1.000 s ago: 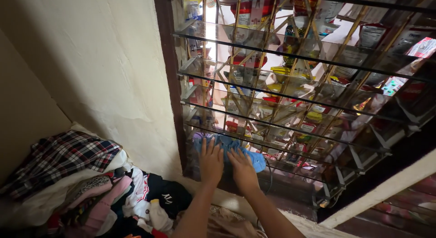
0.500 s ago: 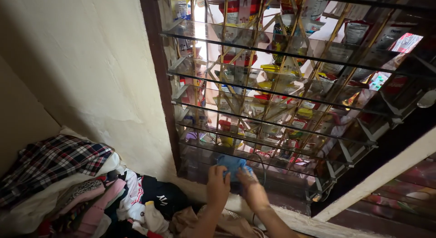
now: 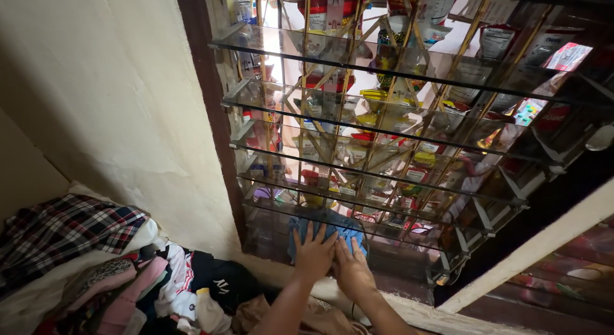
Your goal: The person wrings a blue cloth in a bucket of water and wipes several glass louvre window slats by hand.
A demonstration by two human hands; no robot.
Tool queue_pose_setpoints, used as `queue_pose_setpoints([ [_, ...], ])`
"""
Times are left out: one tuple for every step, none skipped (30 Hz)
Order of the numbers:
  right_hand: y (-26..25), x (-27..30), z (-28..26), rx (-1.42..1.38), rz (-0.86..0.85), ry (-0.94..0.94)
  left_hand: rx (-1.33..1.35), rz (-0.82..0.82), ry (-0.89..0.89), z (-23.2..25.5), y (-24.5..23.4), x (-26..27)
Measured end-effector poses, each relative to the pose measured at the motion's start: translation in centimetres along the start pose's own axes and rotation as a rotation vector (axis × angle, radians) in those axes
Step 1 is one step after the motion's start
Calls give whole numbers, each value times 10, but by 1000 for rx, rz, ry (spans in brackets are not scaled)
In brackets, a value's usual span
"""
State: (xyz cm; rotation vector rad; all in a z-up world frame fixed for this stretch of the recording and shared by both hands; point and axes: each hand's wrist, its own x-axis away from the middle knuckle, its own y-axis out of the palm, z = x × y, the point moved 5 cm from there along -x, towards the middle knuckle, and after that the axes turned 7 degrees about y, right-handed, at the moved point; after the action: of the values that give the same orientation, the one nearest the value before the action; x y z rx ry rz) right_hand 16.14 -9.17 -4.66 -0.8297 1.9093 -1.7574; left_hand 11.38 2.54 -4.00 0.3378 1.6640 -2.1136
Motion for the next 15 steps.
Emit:
queue_pose_setpoints([
  [6,-6,5,-2,3,1,13,-56,-25,-2,0,-2],
  [9,-14,11,5,4,12,26,-112,-49,-5,-1,-8],
  [9,-25,15,8,7,21,35,-167,-74,-10,-3,-14],
  [8,-33,16,12,9,29,40,-240,-111,-13,-3,-19],
  [7,-39,18,-10,-9,59,45,-311,-147,-16,-2,-26],
  [3,-44,21,-33,-28,89,50,-382,-183,-17,-1,-30],
  [-1,-50,21,-55,-43,118,55,-397,-200,-18,-1,-36],
  [-5,-55,21,-37,-90,126,60,-412,-218,-19,-1,-41],
  [-8,-59,21,-19,-138,132,64,-428,-238,-19,-1,-44],
  [-11,-63,20,0,-186,137,40,-453,-244,-20,1,-47],
  [-14,-67,21,-9,-238,170,16,-476,-250,-21,2,-50],
  [-16,-71,24,-17,-290,203,-8,-499,-256,-22,3,-53],
  [-15,-73,26,-25,-343,236,-9,-501,-265,-23,3,-56],
  [-16,-78,24,-24,-298,189,-10,-502,-274,-23,2,-58],
  [-15,-82,24,-23,-252,143,-10,-504,-280,-23,1,-60],
])
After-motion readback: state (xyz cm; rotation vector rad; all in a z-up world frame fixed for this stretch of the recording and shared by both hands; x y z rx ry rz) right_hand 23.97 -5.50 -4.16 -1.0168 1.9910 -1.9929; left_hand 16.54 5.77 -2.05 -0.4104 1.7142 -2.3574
